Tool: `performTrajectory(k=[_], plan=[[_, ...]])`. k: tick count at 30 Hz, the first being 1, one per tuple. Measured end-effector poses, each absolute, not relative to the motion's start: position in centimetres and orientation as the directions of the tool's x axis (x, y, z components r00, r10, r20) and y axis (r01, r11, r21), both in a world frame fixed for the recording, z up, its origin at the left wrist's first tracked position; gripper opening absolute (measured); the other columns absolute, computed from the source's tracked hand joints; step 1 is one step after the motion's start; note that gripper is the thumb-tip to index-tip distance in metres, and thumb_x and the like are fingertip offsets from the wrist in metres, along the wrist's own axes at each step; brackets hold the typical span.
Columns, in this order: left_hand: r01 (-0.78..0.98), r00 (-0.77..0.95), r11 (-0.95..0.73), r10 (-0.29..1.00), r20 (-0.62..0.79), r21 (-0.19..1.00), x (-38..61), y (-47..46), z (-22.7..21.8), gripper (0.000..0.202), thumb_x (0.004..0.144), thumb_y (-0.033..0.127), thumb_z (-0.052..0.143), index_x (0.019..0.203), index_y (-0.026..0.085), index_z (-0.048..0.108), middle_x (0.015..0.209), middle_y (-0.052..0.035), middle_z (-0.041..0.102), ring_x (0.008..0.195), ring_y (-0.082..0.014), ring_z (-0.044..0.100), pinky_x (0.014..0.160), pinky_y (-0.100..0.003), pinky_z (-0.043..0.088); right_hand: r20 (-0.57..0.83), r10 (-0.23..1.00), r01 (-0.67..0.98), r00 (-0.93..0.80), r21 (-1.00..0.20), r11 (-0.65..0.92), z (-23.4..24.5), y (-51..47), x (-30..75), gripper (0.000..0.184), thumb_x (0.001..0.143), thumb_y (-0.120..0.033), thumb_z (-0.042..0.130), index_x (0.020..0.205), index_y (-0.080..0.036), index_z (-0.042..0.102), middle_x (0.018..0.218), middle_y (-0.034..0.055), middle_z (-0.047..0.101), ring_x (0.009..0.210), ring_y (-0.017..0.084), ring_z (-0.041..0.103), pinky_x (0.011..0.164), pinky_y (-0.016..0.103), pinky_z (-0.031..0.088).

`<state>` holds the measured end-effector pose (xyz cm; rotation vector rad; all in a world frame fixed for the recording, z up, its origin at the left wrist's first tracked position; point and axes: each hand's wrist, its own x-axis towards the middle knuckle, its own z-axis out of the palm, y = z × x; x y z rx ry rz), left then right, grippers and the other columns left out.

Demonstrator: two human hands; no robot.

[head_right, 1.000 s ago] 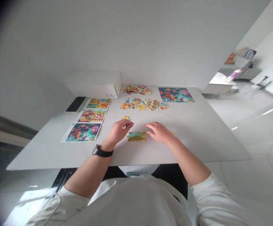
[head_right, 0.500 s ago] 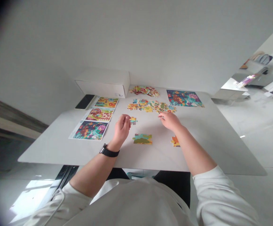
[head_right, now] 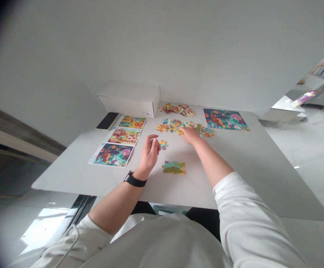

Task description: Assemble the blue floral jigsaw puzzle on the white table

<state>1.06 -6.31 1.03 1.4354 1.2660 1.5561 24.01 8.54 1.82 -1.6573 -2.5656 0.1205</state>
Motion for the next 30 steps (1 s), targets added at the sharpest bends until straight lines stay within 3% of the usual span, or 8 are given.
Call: performTrajectory(k=[6,13,21,25,30], plan=[[0.142,-0.154,-0.330,0.924,0.350,0.933,1.2,-6.6,1.5,0.040,0.113,0.059,0.045,0.128,0.024,0.058,0.073,0.0036,0.059,0.064,-0.0143,0.056,0.067,-0.028,0.046,0.040,0.912,0.901,-0.408,-0.144,0.409,1.3,7.9,24.9,0.050,0.095,-0.019,0.074,0.145,-0.021,0.071,0.148,0.0155,0.073,0.141,0.033,0.065,0.126,0.050,0.043],[0.151,-0.141,-0.349,0.918,0.370,0.925,1.2,-6.5,1.5,0.038,0.114,0.057,0.047,0.127,0.024,0.061,0.074,0.0022,0.062,0.065,-0.0144,0.057,0.068,-0.028,0.047,0.020,0.901,0.891,-0.434,-0.140,0.432,0.7,8.1,25.5,0.053,0.096,-0.030,0.078,0.147,-0.020,0.070,0.154,0.0182,0.068,0.148,0.035,0.059,0.129,0.052,0.040],[0.191,-0.148,-0.331,0.921,0.360,0.924,1.0,-6.2,1.4,0.038,0.113,0.057,0.046,0.124,0.024,0.062,0.073,0.0029,0.060,0.064,-0.0144,0.056,0.068,-0.028,0.047,0.091,0.911,0.895,-0.402,-0.173,0.412,0.9,7.4,25.6,0.046,0.085,-0.034,0.089,0.129,-0.026,0.078,0.134,0.0134,0.078,0.133,0.036,0.068,0.119,0.053,0.049],[0.185,-0.105,-0.293,0.943,0.315,0.938,1.0,-5.9,1.3,0.034,0.107,0.056,0.058,0.113,0.024,0.064,0.078,0.0018,0.063,0.069,-0.0140,0.059,0.069,-0.027,0.047,0.194,0.874,0.822,-0.445,-0.298,0.485,1.8,3.9,26.6,0.050,0.084,-0.029,0.086,0.133,-0.026,0.075,0.126,0.0108,0.079,0.122,0.032,0.073,0.113,0.048,0.055],[0.104,0.143,-0.178,0.976,0.162,0.978,2.0,-6.0,0.7,0.045,0.089,0.056,0.082,0.111,0.020,0.067,0.100,-0.0049,0.072,0.076,-0.0133,0.063,0.066,-0.026,0.051,0.434,0.806,0.625,-0.402,-0.513,0.588,2.5,-2.5,27.8,0.065,0.087,-0.026,0.082,0.148,-0.030,0.063,0.134,0.0100,0.071,0.105,0.026,0.076,0.102,0.046,0.064]])
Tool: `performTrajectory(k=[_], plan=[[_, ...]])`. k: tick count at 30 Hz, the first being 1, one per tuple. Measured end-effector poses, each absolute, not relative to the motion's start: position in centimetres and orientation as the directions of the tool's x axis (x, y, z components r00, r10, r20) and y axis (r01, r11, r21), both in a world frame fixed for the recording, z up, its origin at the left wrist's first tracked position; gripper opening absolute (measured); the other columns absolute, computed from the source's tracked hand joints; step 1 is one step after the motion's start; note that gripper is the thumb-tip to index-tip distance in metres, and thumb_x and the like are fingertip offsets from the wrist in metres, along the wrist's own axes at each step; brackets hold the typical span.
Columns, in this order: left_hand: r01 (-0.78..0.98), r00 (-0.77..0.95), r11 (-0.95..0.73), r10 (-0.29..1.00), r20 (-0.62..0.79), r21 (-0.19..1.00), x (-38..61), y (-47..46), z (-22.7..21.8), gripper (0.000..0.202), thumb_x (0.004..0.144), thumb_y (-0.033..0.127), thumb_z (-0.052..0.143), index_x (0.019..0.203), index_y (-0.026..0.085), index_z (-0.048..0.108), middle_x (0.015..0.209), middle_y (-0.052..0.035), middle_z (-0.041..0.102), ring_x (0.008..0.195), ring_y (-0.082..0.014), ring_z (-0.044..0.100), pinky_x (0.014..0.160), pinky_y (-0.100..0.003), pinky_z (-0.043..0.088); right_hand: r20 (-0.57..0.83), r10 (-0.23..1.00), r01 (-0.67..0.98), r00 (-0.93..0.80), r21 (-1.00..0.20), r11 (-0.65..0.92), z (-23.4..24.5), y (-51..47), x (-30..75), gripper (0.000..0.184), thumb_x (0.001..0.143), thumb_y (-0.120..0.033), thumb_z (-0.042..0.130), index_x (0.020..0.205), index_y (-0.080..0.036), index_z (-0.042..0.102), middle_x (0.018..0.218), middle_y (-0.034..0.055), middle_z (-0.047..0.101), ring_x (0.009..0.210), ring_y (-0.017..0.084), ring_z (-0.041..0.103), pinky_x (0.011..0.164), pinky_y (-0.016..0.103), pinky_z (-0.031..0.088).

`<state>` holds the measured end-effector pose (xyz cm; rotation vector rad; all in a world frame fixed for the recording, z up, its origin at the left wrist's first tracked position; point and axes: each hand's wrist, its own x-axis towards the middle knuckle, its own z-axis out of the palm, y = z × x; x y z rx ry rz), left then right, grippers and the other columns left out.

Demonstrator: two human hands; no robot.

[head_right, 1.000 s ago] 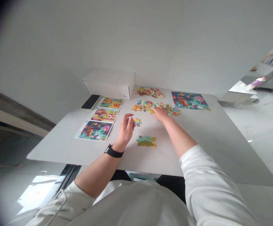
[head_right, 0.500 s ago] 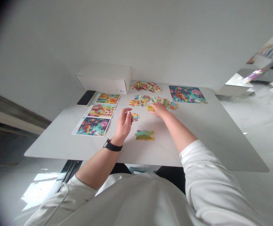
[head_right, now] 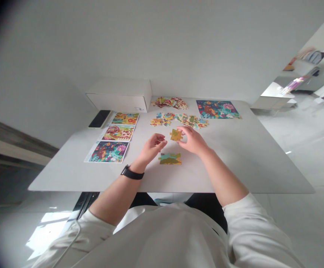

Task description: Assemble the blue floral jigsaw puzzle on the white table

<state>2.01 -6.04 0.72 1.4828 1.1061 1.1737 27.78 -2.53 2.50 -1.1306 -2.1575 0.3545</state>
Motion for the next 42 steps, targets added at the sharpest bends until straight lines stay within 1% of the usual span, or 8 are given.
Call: performTrajectory(k=[3,6,11,16,20,28,33,42], plan=[[0.020,0.294,-0.062,0.954,0.053,0.998,2.8,-6.3,0.3,0.056,0.082,0.061,0.087,0.111,0.019,0.066,0.099,-0.0054,0.072,0.072,-0.0128,0.065,0.059,-0.025,0.049,0.519,0.761,0.543,-0.390,-0.538,0.645,2.0,-5.6,27.3,0.067,0.089,-0.021,0.077,0.153,-0.032,0.059,0.138,0.0103,0.066,0.102,0.024,0.074,0.098,0.045,0.066],[0.032,0.346,-0.046,0.938,0.032,0.998,3.1,-6.2,0.0,0.053,0.078,0.060,0.090,0.101,0.018,0.067,0.083,-0.0006,0.069,0.066,-0.0109,0.061,0.058,-0.023,0.045,0.527,0.759,0.487,-0.382,-0.583,0.650,0.9,-7.0,26.2,0.069,0.092,-0.021,0.072,0.158,-0.033,0.054,0.139,0.0118,0.063,0.105,0.025,0.071,0.096,0.044,0.067],[0.053,0.260,-0.010,0.966,-0.004,0.999,2.6,-6.0,0.1,0.049,0.074,0.056,0.092,0.092,0.019,0.065,0.068,0.0032,0.064,0.057,-0.0105,0.055,0.054,-0.024,0.043,0.353,0.890,0.399,-0.288,-0.801,0.447,-0.3,-7.1,25.0,0.083,0.092,-0.038,0.077,0.167,-0.032,0.042,0.152,0.0151,0.058,0.119,0.027,0.069,0.097,0.042,0.066],[-0.018,0.263,0.010,0.965,-0.005,1.000,2.4,-6.2,0.5,0.049,0.072,0.054,0.094,0.091,0.020,0.064,0.072,0.0013,0.069,0.057,-0.0102,0.058,0.055,-0.024,0.046,0.099,0.953,0.240,-0.285,-0.956,0.170,-0.3,-6.5,24.9,0.057,0.092,-0.059,0.073,0.138,-0.027,0.062,0.113,0.0071,0.076,0.104,0.025,0.075,0.095,0.041,0.063],[-0.010,0.267,0.022,0.964,-0.019,1.000,2.5,-6.0,0.1,0.051,0.070,0.054,0.095,0.091,0.019,0.065,0.068,0.0021,0.067,0.055,-0.0095,0.056,0.054,-0.023,0.045,0.042,0.958,0.192,-0.283,-0.976,0.100,-0.1,-6.3,24.9,0.047,0.086,-0.066,0.077,0.109,-0.026,0.068,0.100,0.0050,0.078,0.093,0.025,0.075,0.089,0.039,0.061],[0.035,0.266,0.016,0.964,-0.024,0.999,2.5,-6.1,0.1,0.055,0.073,0.064,0.092,0.089,0.019,0.066,0.072,-0.0012,0.072,0.055,-0.0097,0.058,0.052,-0.022,0.045,0.030,0.952,0.205,-0.304,-0.974,0.096,0.1,-6.5,25.2,0.040,0.084,-0.060,0.080,0.097,-0.024,0.068,0.093,0.0040,0.077,0.084,0.022,0.072,0.076,0.033,0.057],[0.098,0.246,-0.040,0.969,0.015,0.994,2.2,-6.3,0.7,0.054,0.079,0.069,0.085,0.086,0.019,0.067,0.066,0.0006,0.067,0.054,-0.0106,0.058,0.051,-0.022,0.044,0.018,0.944,0.204,-0.330,-0.975,0.090,0.2,-6.7,25.0,0.041,0.086,-0.064,0.078,0.097,-0.026,0.067,0.092,0.0030,0.075,0.086,0.024,0.074,0.078,0.034,0.058],[0.201,0.335,-0.142,0.940,0.068,0.969,2.3,-6.7,1.4,0.053,0.090,0.073,0.073,0.079,0.021,0.067,0.062,-0.0013,0.068,0.056,-0.0142,0.061,0.056,-0.026,0.046,0.102,0.965,0.274,-0.241,-0.947,0.169,0.1,-6.6,25.4,0.048,0.090,-0.068,0.073,0.110,-0.026,0.068,0.085,0.0004,0.071,0.077,0.020,0.065,0.075,0.032,0.053]])
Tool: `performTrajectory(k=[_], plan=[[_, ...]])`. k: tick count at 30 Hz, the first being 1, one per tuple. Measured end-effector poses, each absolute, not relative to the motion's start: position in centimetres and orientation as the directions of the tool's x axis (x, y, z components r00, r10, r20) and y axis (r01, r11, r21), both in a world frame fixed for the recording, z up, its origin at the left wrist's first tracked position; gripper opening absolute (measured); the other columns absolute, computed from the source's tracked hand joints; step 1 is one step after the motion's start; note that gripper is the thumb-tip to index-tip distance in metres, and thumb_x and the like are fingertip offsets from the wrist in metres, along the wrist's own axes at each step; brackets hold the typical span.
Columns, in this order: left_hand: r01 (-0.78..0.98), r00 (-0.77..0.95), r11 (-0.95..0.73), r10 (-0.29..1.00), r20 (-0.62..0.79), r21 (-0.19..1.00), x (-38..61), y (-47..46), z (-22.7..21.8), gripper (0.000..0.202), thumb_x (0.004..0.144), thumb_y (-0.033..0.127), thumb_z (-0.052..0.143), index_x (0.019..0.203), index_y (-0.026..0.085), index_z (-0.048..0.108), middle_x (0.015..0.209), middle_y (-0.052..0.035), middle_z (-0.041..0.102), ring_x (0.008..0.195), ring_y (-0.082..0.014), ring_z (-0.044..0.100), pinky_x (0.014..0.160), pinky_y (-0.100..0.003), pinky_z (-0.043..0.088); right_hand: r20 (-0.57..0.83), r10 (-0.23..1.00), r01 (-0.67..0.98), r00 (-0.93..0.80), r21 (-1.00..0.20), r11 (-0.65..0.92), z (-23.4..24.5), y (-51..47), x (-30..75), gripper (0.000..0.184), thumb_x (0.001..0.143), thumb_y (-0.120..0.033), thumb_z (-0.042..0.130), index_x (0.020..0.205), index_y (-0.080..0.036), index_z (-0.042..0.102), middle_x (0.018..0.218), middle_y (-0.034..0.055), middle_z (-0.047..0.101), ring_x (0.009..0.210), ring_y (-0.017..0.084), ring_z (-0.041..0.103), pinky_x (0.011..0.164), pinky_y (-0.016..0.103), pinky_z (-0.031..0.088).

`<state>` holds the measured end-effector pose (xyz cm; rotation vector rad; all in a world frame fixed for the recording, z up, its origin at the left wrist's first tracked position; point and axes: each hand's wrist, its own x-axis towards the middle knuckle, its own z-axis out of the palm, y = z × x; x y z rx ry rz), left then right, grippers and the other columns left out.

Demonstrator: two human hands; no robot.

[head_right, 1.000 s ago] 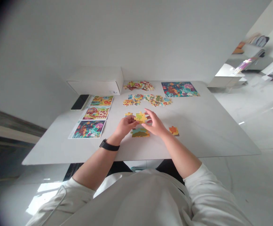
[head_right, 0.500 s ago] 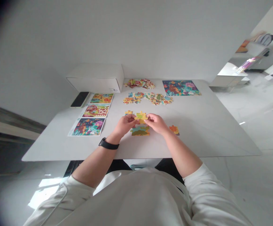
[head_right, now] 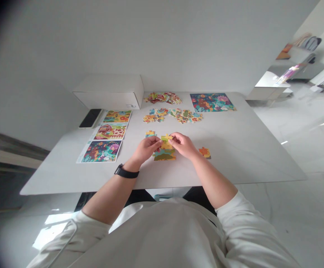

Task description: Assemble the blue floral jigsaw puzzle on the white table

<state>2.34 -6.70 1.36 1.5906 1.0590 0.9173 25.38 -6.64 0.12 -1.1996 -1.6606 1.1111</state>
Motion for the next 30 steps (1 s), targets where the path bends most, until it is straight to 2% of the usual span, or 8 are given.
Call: performTrajectory(k=[5,9,12,16,20,22,25,30], plan=[[0.234,0.395,-0.157,0.917,0.053,0.960,2.3,-6.6,1.3,0.054,0.095,0.072,0.065,0.077,0.021,0.067,0.065,-0.0032,0.071,0.058,-0.0147,0.063,0.059,-0.027,0.048,0.117,0.968,0.306,-0.223,-0.934,0.183,0.3,-6.7,25.7,0.042,0.089,-0.064,0.073,0.105,-0.025,0.067,0.082,-0.0011,0.067,0.072,0.018,0.060,0.071,0.031,0.049],[0.241,0.457,-0.167,0.888,0.041,0.956,2.4,-6.5,0.9,0.048,0.096,0.067,0.066,0.083,0.020,0.069,0.068,-0.0040,0.073,0.060,-0.0152,0.065,0.059,-0.026,0.048,0.146,0.960,0.343,-0.239,-0.912,0.224,0.7,-6.8,25.9,0.040,0.088,-0.058,0.076,0.110,-0.025,0.070,0.079,-0.0029,0.062,0.069,0.017,0.057,0.070,0.030,0.047],[0.227,0.481,-0.142,0.876,0.016,0.963,2.4,-6.6,0.7,0.042,0.093,0.062,0.071,0.090,0.021,0.071,0.070,-0.0025,0.073,0.062,-0.0153,0.065,0.058,-0.026,0.047,0.147,0.954,0.365,-0.262,-0.900,0.239,0.9,-6.8,26.3,0.040,0.088,-0.057,0.076,0.111,-0.025,0.071,0.077,-0.0028,0.062,0.069,0.017,0.056,0.068,0.029,0.047],[0.173,0.519,-0.111,0.854,0.005,0.979,2.4,-6.8,0.4,0.042,0.084,0.055,0.081,0.107,0.021,0.072,0.083,-0.0035,0.078,0.074,-0.0186,0.072,0.067,-0.029,0.052,0.129,0.950,0.370,-0.283,-0.899,0.233,0.8,-6.6,27.5,0.038,0.089,-0.056,0.076,0.110,-0.025,0.072,0.080,-0.0014,0.065,0.071,0.017,0.058,0.069,0.029,0.048],[0.316,0.500,-0.331,0.855,0.140,0.889,2.1,-6.7,0.2,0.039,0.089,0.044,0.077,0.122,0.023,0.077,0.110,-0.0089,0.083,0.093,-0.0222,0.074,0.079,-0.033,0.056,0.055,0.952,0.352,-0.302,-0.921,0.165,0.7,-6.3,29.0,0.038,0.084,-0.054,0.080,0.107,-0.025,0.072,0.089,0.0013,0.072,0.077,0.019,0.065,0.073,0.031,0.053],[0.396,0.517,-0.457,0.828,0.218,0.796,1.8,-6.6,0.2,0.039,0.088,0.040,0.080,0.123,0.024,0.078,0.121,-0.0100,0.081,0.106,-0.0260,0.074,0.092,-0.038,0.057,-0.010,0.946,0.339,-0.325,-0.935,0.106,0.7,-6.2,29.7,0.038,0.080,-0.053,0.082,0.104,-0.024,0.072,0.087,0.0011,0.073,0.076,0.019,0.066,0.071,0.031,0.053],[0.424,0.583,-0.574,0.765,0.275,0.700,1.7,-6.5,0.2,0.044,0.083,0.037,0.087,0.125,0.025,0.078,0.126,-0.0111,0.079,0.119,-0.0307,0.071,0.112,-0.047,0.052,-0.120,0.920,0.360,-0.373,-0.933,0.025,0.8,-6.2,30.5,0.038,0.076,-0.050,0.085,0.099,-0.024,0.072,0.076,-0.0014,0.068,0.066,0.016,0.062,0.061,0.028,0.049],[0.385,0.672,-0.636,0.690,0.269,0.669,2.0,-6.6,0.1,0.038,0.083,0.031,0.088,0.120,0.028,0.081,0.124,-0.0105,0.079,0.119,-0.0311,0.072,0.112,-0.046,0.051,-0.232,0.884,0.490,-0.405,-0.872,-0.004,0.9,-6.2,30.9,0.035,0.077,-0.041,0.086,0.106,-0.025,0.074,0.064,-0.0052,0.063,0.056,0.016,0.059,0.055,0.028,0.044]])
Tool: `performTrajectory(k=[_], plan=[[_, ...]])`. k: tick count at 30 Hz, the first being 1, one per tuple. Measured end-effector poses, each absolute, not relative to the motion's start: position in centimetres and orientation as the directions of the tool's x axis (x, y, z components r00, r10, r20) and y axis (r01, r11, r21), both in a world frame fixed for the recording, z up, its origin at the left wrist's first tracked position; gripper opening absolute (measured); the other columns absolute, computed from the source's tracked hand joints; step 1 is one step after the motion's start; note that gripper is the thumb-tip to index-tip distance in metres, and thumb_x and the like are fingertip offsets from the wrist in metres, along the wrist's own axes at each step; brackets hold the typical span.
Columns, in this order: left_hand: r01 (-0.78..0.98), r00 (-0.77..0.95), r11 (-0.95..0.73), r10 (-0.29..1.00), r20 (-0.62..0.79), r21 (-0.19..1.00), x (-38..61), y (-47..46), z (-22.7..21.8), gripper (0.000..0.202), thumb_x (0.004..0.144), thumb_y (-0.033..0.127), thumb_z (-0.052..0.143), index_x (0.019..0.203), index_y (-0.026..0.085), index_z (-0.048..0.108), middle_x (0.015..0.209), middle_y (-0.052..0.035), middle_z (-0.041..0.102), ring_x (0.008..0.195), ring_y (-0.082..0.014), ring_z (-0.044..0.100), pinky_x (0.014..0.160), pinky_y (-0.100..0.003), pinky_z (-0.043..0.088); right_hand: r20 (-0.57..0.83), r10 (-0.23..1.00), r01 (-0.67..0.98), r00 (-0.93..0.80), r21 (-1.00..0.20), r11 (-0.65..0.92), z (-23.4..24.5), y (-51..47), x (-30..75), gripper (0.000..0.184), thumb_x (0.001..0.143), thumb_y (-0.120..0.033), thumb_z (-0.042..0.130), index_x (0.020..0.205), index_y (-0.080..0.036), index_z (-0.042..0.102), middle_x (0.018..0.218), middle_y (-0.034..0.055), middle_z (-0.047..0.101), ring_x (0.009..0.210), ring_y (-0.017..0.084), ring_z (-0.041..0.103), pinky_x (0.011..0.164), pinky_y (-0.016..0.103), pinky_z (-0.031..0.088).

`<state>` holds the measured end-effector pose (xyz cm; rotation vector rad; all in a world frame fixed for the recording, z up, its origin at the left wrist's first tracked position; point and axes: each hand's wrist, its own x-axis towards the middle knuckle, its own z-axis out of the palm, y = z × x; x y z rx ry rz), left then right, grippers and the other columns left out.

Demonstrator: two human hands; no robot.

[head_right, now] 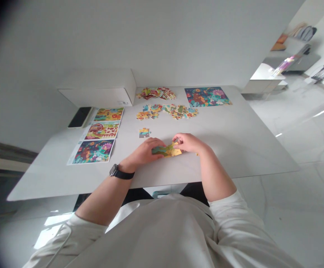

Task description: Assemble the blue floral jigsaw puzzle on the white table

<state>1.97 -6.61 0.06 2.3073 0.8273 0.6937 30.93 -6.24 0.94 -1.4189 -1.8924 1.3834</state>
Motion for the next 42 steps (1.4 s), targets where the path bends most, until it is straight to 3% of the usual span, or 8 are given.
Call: performTrajectory(k=[5,12,23,28,37,39,42], plan=[[0.385,0.696,-0.668,0.664,0.275,0.637,2.1,-6.5,-0.2,0.031,0.082,0.029,0.089,0.112,0.028,0.084,0.121,-0.0097,0.079,0.113,-0.0294,0.073,0.109,-0.045,0.053,-0.256,0.890,0.551,-0.378,-0.834,-0.007,0.7,-6.3,30.9,0.034,0.080,-0.040,0.088,0.108,-0.026,0.075,0.061,-0.0055,0.064,0.055,0.017,0.062,0.054,0.028,0.044],[0.450,0.727,-0.700,0.648,0.228,0.554,1.9,-6.7,-0.1,0.032,0.087,0.028,0.085,0.119,0.026,0.083,0.126,-0.0091,0.078,0.114,-0.0288,0.073,0.108,-0.044,0.053,-0.365,0.871,0.697,-0.328,-0.716,-0.038,1.6,-6.5,30.6,0.033,0.090,-0.032,0.082,0.120,-0.024,0.070,0.069,-0.0053,0.068,0.060,0.014,0.064,0.059,0.024,0.045],[0.470,0.728,-0.691,0.655,0.202,0.549,1.9,-6.8,-0.2,0.033,0.090,0.032,0.084,0.123,0.026,0.082,0.128,-0.0083,0.077,0.117,-0.0282,0.071,0.109,-0.043,0.050,-0.378,0.849,0.734,-0.369,-0.678,0.017,1.9,-6.2,30.5,0.036,0.094,-0.029,0.073,0.129,-0.023,0.065,0.071,-0.0056,0.065,0.061,0.014,0.056,0.058,0.025,0.040],[0.500,0.728,-0.683,0.665,0.169,0.532,2.1,-7.0,0.0,0.038,0.090,0.030,0.082,0.129,0.028,0.081,0.132,-0.0085,0.075,0.121,-0.0291,0.068,0.111,-0.045,0.048,-0.383,0.846,0.776,-0.370,-0.629,0.054,2.1,-5.8,30.3,0.051,0.092,-0.030,0.076,0.140,-0.024,0.062,0.071,-0.0059,0.066,0.061,0.016,0.059,0.061,0.027,0.041],[0.559,0.741,-0.703,0.662,0.116,0.440,2.4,-7.9,0.4,0.038,0.096,0.029,0.074,0.131,0.038,0.083,0.139,-0.0080,0.068,0.125,-0.0300,0.061,0.115,-0.050,0.044,-0.314,0.900,0.886,-0.304,-0.439,0.146,3.8,-6.6,29.6,0.093,0.089,-0.039,0.085,0.171,-0.022,0.043,0.091,0.0048,0.081,0.081,0.025,0.073,0.076,0.032,0.050],[0.564,0.738,-0.702,0.665,0.116,0.434,2.4,-7.9,0.4,0.038,0.096,0.029,0.075,0.132,0.039,0.083,0.140,-0.0079,0.067,0.124,-0.0298,0.061,0.115,-0.050,0.044,-0.290,0.915,0.889,-0.281,-0.438,0.134,4.0,-6.6,30.1,0.088,0.091,-0.045,0.083,0.168,-0.021,0.048,0.090,0.0054,0.081,0.082,0.026,0.074,0.076,0.032,0.050],[0.563,0.739,-0.703,0.664,0.117,0.434,2.5,-8.0,0.5,0.039,0.096,0.028,0.075,0.133,0.038,0.083,0.140,-0.0078,0.067,0.125,-0.0299,0.061,0.115,-0.050,0.044,-0.169,0.971,0.863,-0.171,-0.500,0.065,3.9,-6.5,31.5,0.066,0.101,-0.052,0.070,0.158,-0.022,0.060,0.086,0.0043,0.079,0.081,0.024,0.073,0.075,0.032,0.049]])
